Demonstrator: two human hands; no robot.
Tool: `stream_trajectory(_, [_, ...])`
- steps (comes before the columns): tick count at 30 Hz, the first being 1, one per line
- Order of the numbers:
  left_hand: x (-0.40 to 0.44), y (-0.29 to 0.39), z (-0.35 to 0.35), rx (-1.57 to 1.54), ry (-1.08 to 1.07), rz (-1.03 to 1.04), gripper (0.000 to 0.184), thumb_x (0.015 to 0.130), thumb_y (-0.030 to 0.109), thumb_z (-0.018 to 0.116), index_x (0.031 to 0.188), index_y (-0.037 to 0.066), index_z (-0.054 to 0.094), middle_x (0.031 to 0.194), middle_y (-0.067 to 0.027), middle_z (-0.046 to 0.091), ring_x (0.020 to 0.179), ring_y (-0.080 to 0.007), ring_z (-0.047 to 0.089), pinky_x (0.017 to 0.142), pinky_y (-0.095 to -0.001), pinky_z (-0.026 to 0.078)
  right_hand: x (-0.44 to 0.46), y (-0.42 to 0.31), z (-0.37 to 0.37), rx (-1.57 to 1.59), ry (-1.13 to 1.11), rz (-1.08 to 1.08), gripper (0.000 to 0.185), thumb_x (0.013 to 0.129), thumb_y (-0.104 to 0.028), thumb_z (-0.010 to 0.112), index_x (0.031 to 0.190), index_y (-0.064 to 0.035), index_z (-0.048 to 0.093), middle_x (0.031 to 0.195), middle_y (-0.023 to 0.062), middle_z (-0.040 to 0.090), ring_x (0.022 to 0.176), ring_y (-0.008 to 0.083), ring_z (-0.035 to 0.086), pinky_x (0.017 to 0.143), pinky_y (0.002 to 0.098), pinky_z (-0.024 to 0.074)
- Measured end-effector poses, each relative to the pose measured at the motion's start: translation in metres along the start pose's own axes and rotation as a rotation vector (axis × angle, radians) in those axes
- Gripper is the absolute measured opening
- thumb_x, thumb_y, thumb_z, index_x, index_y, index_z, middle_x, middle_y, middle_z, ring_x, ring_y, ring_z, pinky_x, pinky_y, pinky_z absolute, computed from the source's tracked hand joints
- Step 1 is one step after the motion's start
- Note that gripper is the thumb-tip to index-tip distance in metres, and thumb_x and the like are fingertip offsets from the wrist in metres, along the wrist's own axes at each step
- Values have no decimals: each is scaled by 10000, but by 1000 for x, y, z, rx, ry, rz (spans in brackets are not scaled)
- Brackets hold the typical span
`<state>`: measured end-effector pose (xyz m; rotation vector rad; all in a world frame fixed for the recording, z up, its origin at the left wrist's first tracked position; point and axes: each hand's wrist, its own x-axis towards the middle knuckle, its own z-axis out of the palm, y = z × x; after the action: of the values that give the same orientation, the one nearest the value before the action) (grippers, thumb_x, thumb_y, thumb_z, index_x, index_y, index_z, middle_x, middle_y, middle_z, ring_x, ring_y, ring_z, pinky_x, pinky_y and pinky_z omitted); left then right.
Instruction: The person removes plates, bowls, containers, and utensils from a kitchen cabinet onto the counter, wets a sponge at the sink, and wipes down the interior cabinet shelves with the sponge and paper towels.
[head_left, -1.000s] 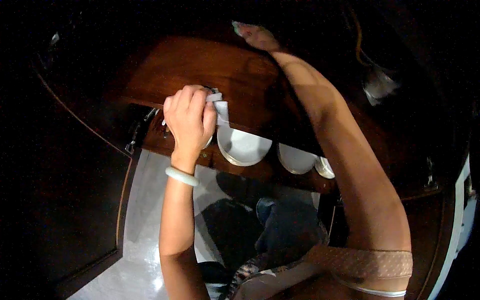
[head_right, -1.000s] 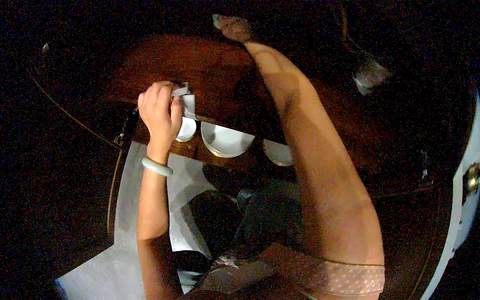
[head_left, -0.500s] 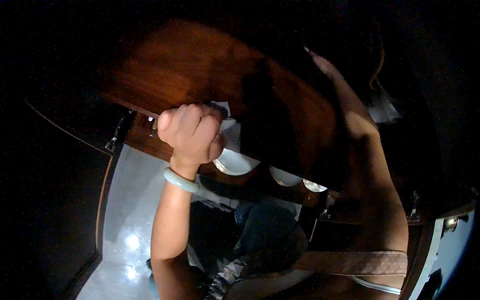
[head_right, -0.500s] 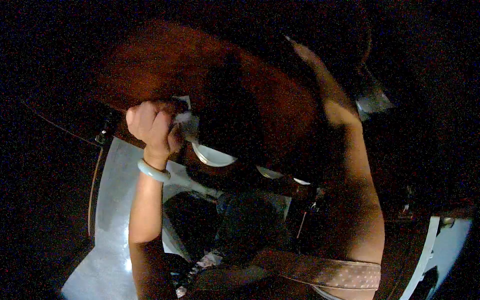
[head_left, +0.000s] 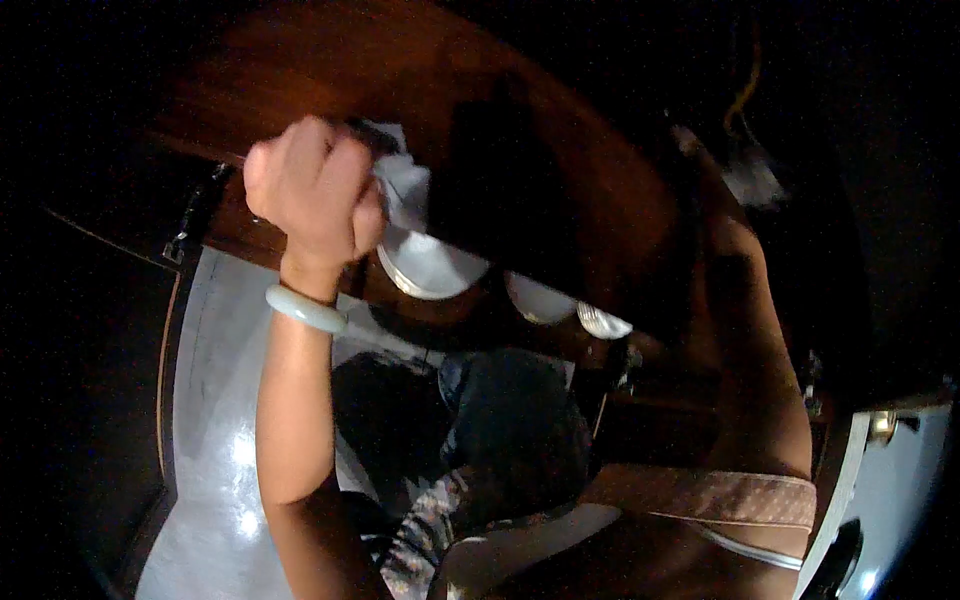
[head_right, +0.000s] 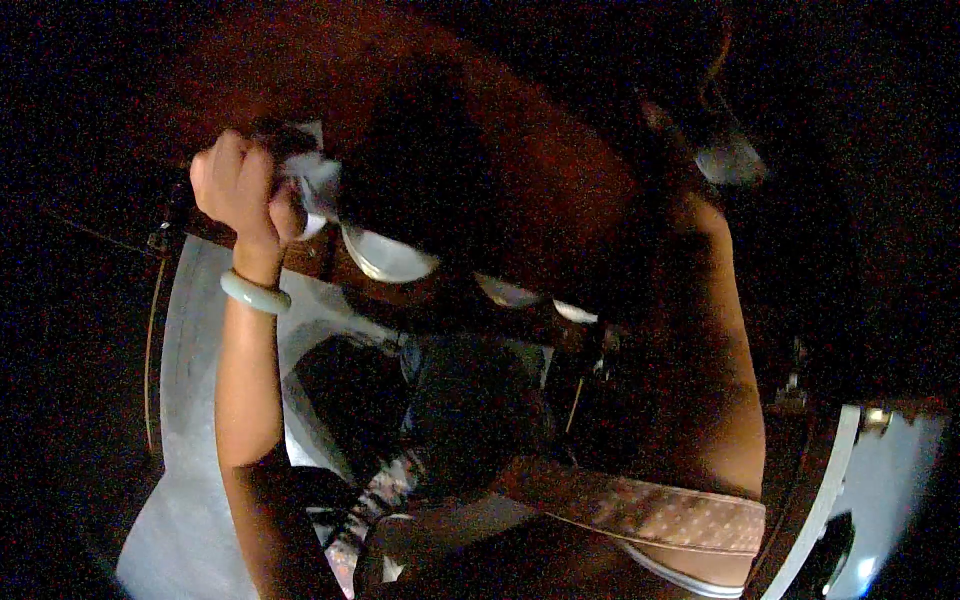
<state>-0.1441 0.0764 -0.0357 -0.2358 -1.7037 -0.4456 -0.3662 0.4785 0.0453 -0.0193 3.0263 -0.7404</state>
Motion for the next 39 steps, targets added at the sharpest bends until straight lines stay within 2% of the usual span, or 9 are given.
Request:
stream_trajectory(3, [-12, -2, 7, 16, -51, 15, 239, 658, 301, 505, 693, 69, 546, 696, -105, 490, 617, -282, 477, 559, -372, 318, -73, 13, -1, 36, 6, -4, 452, 977, -327, 393, 1365, -95, 410, 1423, 52, 382, 1312, 222, 333, 1091, 334, 219])
stream_trajectory(7, [-25, -18, 18, -13, -115, 16, 199, 684, 232, 500, 759, 58, 559, 736, -109, 508, 646, -289, 487, 563, -383, 318, -188, 29, 32, -239, -116, -548, 423, 979, -231, 401, 1373, -77, 386, 1473, 53, 295, 1367, 221, 233, 1112, 336, 171])
stream_trajectory(12, [-46, -23, -6, -39, -284, -52, 215, 680, 185, 502, 829, 45, 568, 809, -122, 527, 713, -320, 509, 605, -407, 345, -292, 156, -3, 36, 75, 198, 473, 978, -326, 414, 1390, -98, 369, 1440, 33, 352, 1321, 177, 308, 1089, 309, 212])
stream_trajectory(15, [-40, -25, -2, -79, -182, -62, 102, 697, 149, 505, 758, 74, 538, 754, -93, 502, 721, -301, 509, 615, -398, 347, -264, 116, 45, -62, 89, -212, 430, 978, -255, 424, 1369, -79, 397, 1429, 55, 369, 1327, 191, 307, 1090, 307, 225])
stream_trajectory(21, [-37, -41, -42, -485, -244, -459, 188, 793, 81, 400, 840, 2, 564, 820, -113, 567, 775, -256, 546, 729, -347, 421, -158, -206, 216, 41, 183, -1231, 352, 880, -182, 510, 1220, -111, 563, 1304, 84, 510, 1211, 285, 463, 1010, 376, 374])
stream_trajectory(25, [-58, -77, -108, -591, 185, -925, 235, 855, 107, 345, 888, -21, 538, 817, -76, 567, 737, -162, 527, 698, -276, 440, -165, -278, 261, -108, 140, -1106, 362, 899, -303, 493, 1244, -214, 557, 1358, 30, 466, 1248, 284, 426, 1056, 401, 324])
stream_trajectory(31, [-91, -99, -157, -158, 165, -826, 265, 910, 176, 337, 814, 7, 517, 766, -17, 492, 714, -124, 445, 675, -266, 381, -202, -170, 172, -182, 50, -1044, 453, 832, -120, 592, 1277, -151, 513, 1345, 76, 473, 1228, 300, 449, 1066, 399, 322])
stream_trajectory(35, [-156, -80, -162, -106, -17, -1078, 265, 930, 186, 336, 832, 27, 524, 786, -29, 511, 731, -119, 474, 668, -263, 389, -194, -65, 186, -92, -11, -837, 429, 851, -15, 543, 1260, -146, 540, 1327, 100, 488, 1261, 298, 422, 1044, 413, 347])
stream_trajectory(39, [-154, -50, -150, -185, 274, -1417, 233, 921, 153, 344, 905, 27, 540, 856, -38, 550, 818, -135, 508, 763, -264, 391, -163, 40, 221, -285, -108, -533, 467, 853, -7, 527, 1288, -174, 518, 1270, 148, 516, 1181, 290, 489, 993, 408, 393])
